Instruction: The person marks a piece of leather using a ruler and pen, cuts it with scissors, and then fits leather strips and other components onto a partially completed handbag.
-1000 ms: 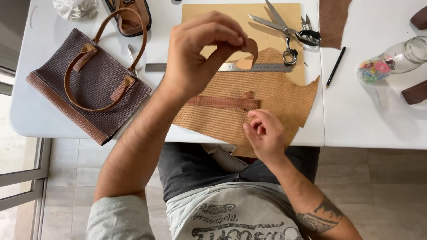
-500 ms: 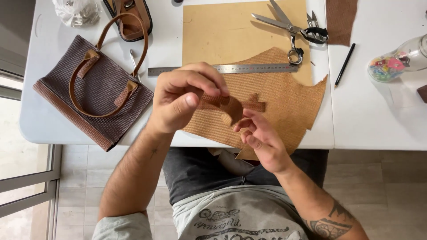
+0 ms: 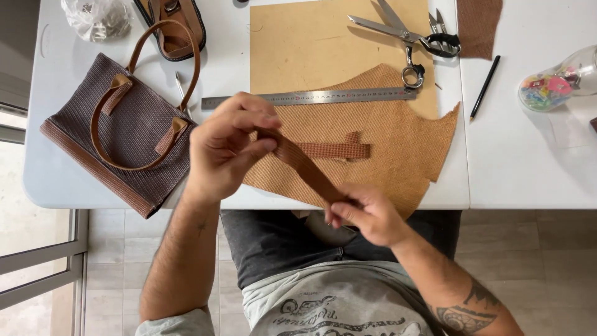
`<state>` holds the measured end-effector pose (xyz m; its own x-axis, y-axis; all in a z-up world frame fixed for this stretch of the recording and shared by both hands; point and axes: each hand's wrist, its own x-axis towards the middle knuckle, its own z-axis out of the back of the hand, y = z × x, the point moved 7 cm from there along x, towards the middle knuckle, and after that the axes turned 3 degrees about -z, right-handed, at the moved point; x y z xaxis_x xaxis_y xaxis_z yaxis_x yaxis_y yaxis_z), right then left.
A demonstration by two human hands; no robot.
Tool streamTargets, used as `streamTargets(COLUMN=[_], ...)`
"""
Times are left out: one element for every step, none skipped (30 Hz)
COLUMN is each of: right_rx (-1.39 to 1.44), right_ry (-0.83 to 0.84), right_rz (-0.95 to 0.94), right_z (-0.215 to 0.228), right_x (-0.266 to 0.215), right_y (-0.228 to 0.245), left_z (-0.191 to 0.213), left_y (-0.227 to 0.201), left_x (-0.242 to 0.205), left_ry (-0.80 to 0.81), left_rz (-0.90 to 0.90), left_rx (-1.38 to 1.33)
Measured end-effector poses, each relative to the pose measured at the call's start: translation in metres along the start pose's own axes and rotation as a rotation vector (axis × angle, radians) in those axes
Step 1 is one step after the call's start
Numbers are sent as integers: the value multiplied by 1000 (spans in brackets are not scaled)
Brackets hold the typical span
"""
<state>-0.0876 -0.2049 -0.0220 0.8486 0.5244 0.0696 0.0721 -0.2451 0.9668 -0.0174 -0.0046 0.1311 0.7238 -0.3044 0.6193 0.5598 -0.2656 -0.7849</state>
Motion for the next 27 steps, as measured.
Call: streamTargets(right_rx=[1,-126,-256,-258,-396,-534,-533,-647,-762,-762,-813,-863,-864,-872,-877,-876,-941,-1005,-1003,-1004,-1009,-1012,-998,-984,-991,-999,-1008], right_ry=[1,-116,-239,-243,-242,-240,-233,-255,-280,-274,-292,-310,-308,-365,-420,-416,-418,-419,-415,-415,-421,-421,-444,-467,-468,-466,-462], right_rz=[-2,68,136,132,203,275,274,298,324,325,286,247,246,251,252,247,279,312,307,304,303,300,309,319,312,340,367], right_z=[14,36,57,65,71,75,79,83,87,90,96,103,104,109,113,112,109,105,105,105,106,106,108,109,109,108,107], right_x=[3,5,5,11,17,23,32,39,47,51,56,61,62,62,60,61,62,62,63,64,64,63,62,60,61,60,59], right_y=[0,6,12,24,41,57,62,69,77,74,71,68,59,52,44,41,39,38,37,37,37,36,36,36,36,36,37], left_z=[7,18,28,30,34,39,40,44,49,52,56,59,62,67,71,77,83,89,90,92,93,95,97,99,99,97,96], left_y=[-1,-2,-2,-1,-3,-5,3,12,23,33,46,61,65,73,81,87,93,99,102,104,109,113,116,120,120,120,120], left_x=[-5,-11,-15,-16,-18,-20,-22,-26,-28,-36,-43,-50,-54,-60,-68,-72,-77,-82,-84,-86,-86,-86,-87,-89,-88,-86,-84], left_ry=[-2,-50,-94,-94,-118,-141,-147,-189,-230,-234,-245,-256,-258,-278,-297,-300,-305,-309,-312,-318,-322,-322,-318,-314,-314,-303,-292], left_rz=[2,-4,-10,-8,-1,7,8,57,105,105,146,187,188,265,348,354,373,393,400,420,435,436,441,446,448,438,429], left_rx=[0,84,161,155,288,420,425,476,525,528,544,559,558,614,669,669,726,783,782,798,809,805,828,850,841,853,863])
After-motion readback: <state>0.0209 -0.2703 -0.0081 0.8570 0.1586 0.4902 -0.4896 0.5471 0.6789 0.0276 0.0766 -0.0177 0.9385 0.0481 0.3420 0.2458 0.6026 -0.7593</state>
